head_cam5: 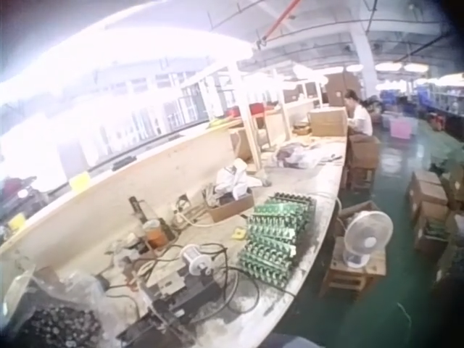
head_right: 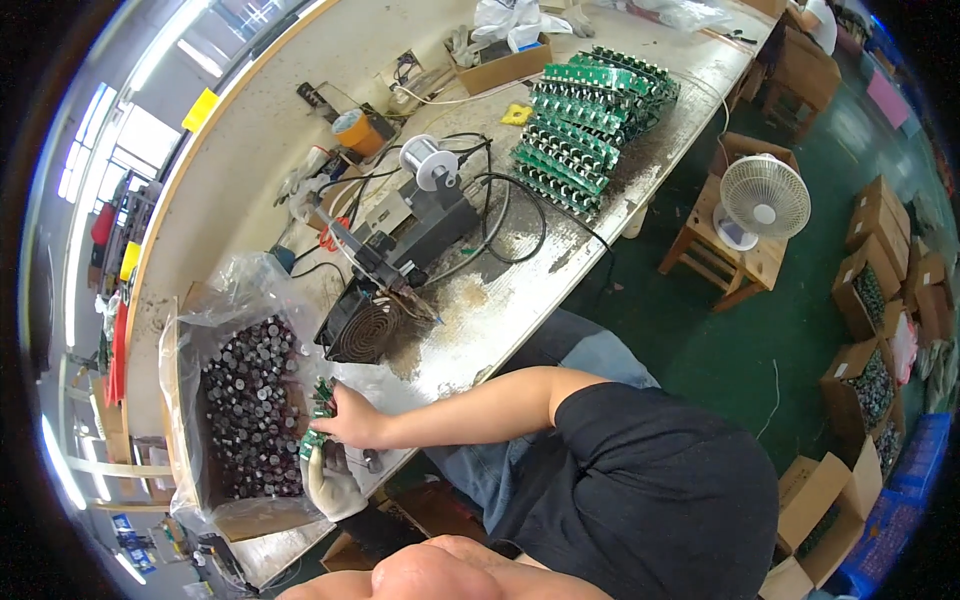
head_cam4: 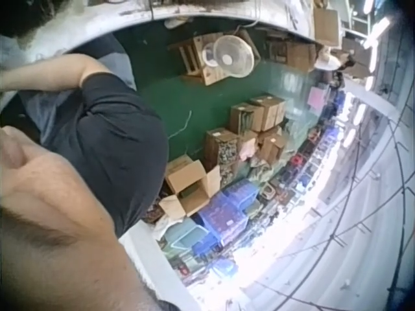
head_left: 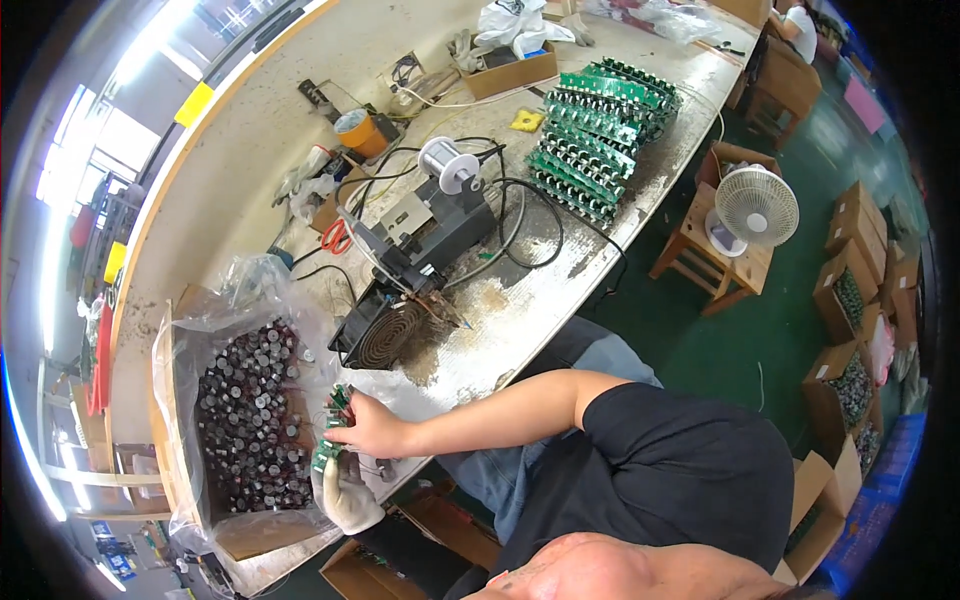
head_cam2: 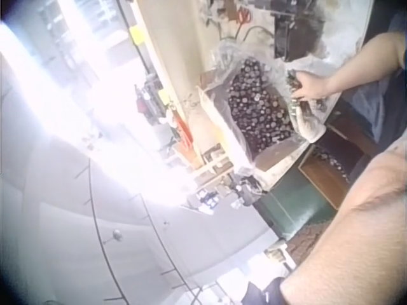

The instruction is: The person assembles small electronic components onto a printed circuit board by hand, using a fixed assembly jig to hold the board steady.

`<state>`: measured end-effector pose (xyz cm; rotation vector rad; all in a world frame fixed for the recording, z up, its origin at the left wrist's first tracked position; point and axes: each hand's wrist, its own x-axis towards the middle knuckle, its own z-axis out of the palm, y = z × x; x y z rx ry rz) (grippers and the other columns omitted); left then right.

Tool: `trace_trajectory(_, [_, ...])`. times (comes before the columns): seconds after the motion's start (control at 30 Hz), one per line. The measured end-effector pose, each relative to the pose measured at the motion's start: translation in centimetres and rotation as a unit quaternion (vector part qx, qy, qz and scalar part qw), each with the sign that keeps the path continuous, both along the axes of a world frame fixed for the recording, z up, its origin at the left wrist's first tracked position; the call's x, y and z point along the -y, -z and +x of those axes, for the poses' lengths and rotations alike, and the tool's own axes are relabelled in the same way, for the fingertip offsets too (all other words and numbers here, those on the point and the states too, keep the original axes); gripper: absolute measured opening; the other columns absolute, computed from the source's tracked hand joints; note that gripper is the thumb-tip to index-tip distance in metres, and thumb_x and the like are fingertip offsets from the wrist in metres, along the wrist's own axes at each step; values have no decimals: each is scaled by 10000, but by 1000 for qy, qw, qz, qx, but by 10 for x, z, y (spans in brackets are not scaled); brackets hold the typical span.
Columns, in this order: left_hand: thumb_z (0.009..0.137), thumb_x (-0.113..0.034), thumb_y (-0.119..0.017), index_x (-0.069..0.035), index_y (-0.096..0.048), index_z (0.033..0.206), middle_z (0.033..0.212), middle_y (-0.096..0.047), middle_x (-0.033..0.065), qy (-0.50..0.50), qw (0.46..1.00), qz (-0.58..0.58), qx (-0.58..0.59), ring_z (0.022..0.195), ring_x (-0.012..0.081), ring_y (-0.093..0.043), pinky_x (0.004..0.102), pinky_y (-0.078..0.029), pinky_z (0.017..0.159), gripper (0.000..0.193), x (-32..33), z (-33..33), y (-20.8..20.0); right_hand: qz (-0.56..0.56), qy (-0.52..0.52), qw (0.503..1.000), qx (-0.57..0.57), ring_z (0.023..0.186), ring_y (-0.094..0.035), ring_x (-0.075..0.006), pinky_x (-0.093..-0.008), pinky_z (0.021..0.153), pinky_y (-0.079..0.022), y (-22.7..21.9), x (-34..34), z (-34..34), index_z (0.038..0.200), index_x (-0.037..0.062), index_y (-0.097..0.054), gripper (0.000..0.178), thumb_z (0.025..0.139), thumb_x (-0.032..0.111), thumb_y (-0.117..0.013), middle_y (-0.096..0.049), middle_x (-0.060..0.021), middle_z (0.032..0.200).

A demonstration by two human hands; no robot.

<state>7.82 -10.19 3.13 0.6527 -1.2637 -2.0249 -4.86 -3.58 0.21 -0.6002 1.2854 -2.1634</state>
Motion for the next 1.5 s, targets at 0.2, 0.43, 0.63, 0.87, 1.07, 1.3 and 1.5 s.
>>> trace_trajectory(0.2, [900,-77,-576,3,-571,1151,1086,-643,101,24,977,205,-58,952,200,-612,337,-479,861,264,1,-2,3,-23,-189,934,302,626,-585,-181,-304,531,-487,-15,0,-5,995,-46,-512,282,859,133,-682,-604,-96,893])
trace_trajectory(0.43, [881,-58,-594,-13,-542,1220,1153,-611,104,-10,1000,-2,2,1019,221,-589,351,-447,893,346,3,-8,13,28,-58,987,149,798,-553,-163,-295,762,-475,-24,-6,0,1127,10,-488,525,753,194,-807,-560,-76,897])
trace_trajectory(0.63, [931,-133,-563,-36,-547,1226,1203,-591,78,175,963,174,-106,1080,187,-555,340,-419,958,311,-1,-10,9,-17,-192,924,331,714,-580,-168,-298,570,-471,-17,2,-11,1023,-16,-520,340,787,100,-736,-581,-113,966])
trace_trajectory(0.87, [923,-34,-534,18,-511,1273,1252,-553,123,-30,997,-66,-17,1164,222,-521,343,-426,979,354,-17,-21,20,113,-148,980,-73,1144,-521,-333,-365,994,-396,-41,-17,3,1283,-104,-392,810,834,520,-648,-534,-272,1206])
trace_trajectory(1.07, [936,-92,-568,-20,-566,1216,1123,-608,57,-104,993,-49,-9,982,151,-584,298,-496,844,289,-41,-29,18,105,-76,859,-496,1267,-399,-419,-481,1088,-271,-31,-44,2,1360,-98,-333,934,735,462,-741,-412,-308,1356])
trace_trajectory(1.3, [902,-93,-618,-45,-611,1093,866,-622,16,-173,979,79,-68,744,117,-590,273,-480,652,197,-64,36,-26,88,-193,920,-331,1278,-431,-273,-382,1071,-305,-42,-84,6,1370,-41,-378,722,774,144,-740,-459,-182,1373])
trace_trajectory(1.5, [904,-152,-619,-68,-642,1047,698,-601,-3,-227,947,55,220,604,85,-598,237,-481,496,168,-69,150,-45,60,-259,912,-312,1244,-458,-262,-388,1047,-324,-45,-94,18,1357,-19,-406,666,791,135,-724,-486,-154,1346])
